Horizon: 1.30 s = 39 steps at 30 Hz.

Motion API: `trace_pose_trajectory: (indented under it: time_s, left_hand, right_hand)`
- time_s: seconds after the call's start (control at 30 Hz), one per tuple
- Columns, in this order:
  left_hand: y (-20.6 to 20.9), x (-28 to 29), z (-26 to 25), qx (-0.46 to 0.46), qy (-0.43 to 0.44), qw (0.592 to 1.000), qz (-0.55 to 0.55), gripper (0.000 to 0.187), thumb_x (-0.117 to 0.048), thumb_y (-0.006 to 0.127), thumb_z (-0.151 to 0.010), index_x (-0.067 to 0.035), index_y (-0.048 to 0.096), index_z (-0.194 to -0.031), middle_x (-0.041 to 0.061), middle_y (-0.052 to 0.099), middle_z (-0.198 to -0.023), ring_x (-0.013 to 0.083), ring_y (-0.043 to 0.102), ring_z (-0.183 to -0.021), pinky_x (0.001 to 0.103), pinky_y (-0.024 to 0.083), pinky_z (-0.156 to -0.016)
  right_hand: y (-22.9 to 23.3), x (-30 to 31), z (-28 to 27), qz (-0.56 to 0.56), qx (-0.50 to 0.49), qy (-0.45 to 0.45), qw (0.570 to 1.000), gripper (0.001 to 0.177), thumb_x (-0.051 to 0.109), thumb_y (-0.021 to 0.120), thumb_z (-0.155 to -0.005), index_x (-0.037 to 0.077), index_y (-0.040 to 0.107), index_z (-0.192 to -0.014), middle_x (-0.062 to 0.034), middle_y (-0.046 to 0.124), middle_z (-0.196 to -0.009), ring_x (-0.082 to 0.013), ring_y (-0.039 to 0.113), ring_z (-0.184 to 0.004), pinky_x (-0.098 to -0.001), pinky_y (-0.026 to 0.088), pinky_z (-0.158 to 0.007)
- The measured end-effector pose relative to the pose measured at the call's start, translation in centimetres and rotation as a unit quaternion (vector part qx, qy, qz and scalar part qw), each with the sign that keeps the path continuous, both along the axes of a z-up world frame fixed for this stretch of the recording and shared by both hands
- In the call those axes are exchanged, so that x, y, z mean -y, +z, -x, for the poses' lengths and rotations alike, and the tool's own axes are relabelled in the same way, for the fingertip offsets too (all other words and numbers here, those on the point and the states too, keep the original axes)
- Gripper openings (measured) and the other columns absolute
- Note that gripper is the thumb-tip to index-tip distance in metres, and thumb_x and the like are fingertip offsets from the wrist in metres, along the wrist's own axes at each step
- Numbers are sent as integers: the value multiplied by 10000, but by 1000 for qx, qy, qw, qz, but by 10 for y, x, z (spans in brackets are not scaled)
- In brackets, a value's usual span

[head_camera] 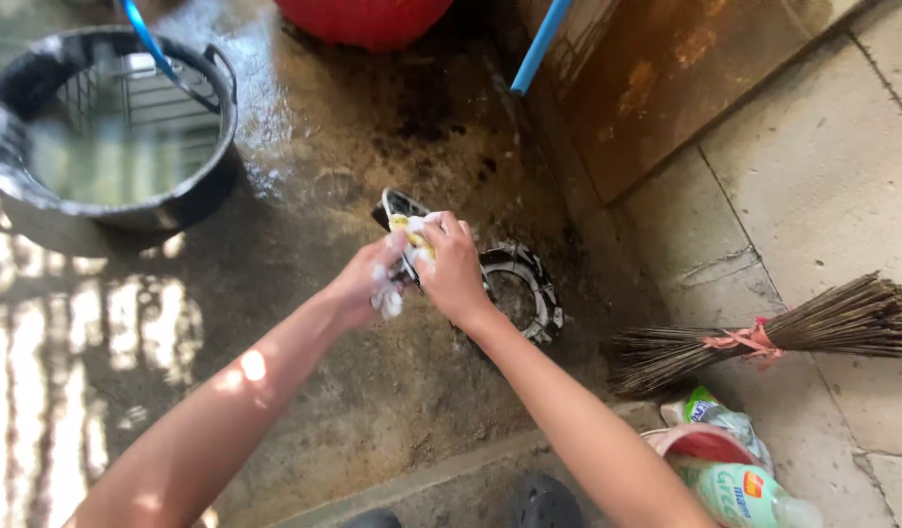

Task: Cleaning and scrubbing gas stove burner grates with a sponge and soap.

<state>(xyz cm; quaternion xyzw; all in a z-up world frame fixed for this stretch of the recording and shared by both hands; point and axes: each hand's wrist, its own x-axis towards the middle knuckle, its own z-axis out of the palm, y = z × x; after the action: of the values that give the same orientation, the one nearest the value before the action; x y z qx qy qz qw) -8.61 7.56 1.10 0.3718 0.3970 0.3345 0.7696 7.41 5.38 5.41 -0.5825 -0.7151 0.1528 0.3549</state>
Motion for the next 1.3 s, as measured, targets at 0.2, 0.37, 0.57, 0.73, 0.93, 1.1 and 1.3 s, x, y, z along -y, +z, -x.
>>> trace_pose_trajectory:
  time_s: [0.2,0.37,0.57,0.73,0.93,1.1,1.3]
  left_hand:
    - [84,8,5,-54,73,989,119,370,-515,500,-1003,-196,518,-1189,-4,606,-899,129,560,-695,320,468,-524]
    - [26,-10,30,-55,68,996,1,251,-341,555,-1034,-187,578,-1232,-35,638,-905,82,545,-657,253,408,-511]
    - [45,5,35,-45,51,998,-8,234,-308,499,-1061,-152,580,-1216,-37,664,-838,84,565,-601,259,413,-494]
    - [69,18,40,-71,-19,997,-5,286,-305,453,-1053,-116,598,-1211,15,699,-841,100,641,-640,285,511,-543]
    - [39,23,35,-95,-101,990,-31,306,-304,470,-1073,-102,623,-1245,4,697,-867,78,618,-659,269,499,-553]
    - [58,20,25,-62,-86,994,-1,316,-296,480,-1059,-95,599,-1272,-9,704,-924,77,650,-737,275,555,-618]
    - [40,23,28,-117,-111,987,-21,368,-328,439,-1074,-63,617,-1257,69,722,-940,129,668,-762,328,577,-649]
  right_hand:
    - [18,41,5,38,-115,67,990,374,-75,603,-772,-11,674,-1134,-137,601,-1160,-318,598,-1114,-406,509,-989]
    - [-28,70,-7,7,-238,56,970,347,-152,535,-748,-29,668,-1045,-116,623,-1176,-275,631,-1160,-380,533,-1000]
    - [-80,69,-12,46,-284,-127,949,223,-82,511,-815,-11,636,-985,-117,622,-1096,-269,665,-1015,-393,557,-868]
    - [-128,15,-46,125,-280,-274,912,207,66,587,-893,47,654,-1088,-96,662,-1054,-245,674,-921,-381,548,-785]
    - [-88,-46,-41,34,-207,-215,954,201,210,662,-910,67,709,-1043,-140,681,-985,-301,639,-903,-432,504,-806]
    - [-9,-21,0,-103,-59,-91,989,280,150,711,-819,30,658,-1066,-183,588,-1103,-362,571,-1070,-458,465,-928]
    - [-37,-24,8,-71,-100,-149,981,238,82,626,-852,34,621,-1085,-141,594,-1107,-319,578,-1066,-442,481,-948]
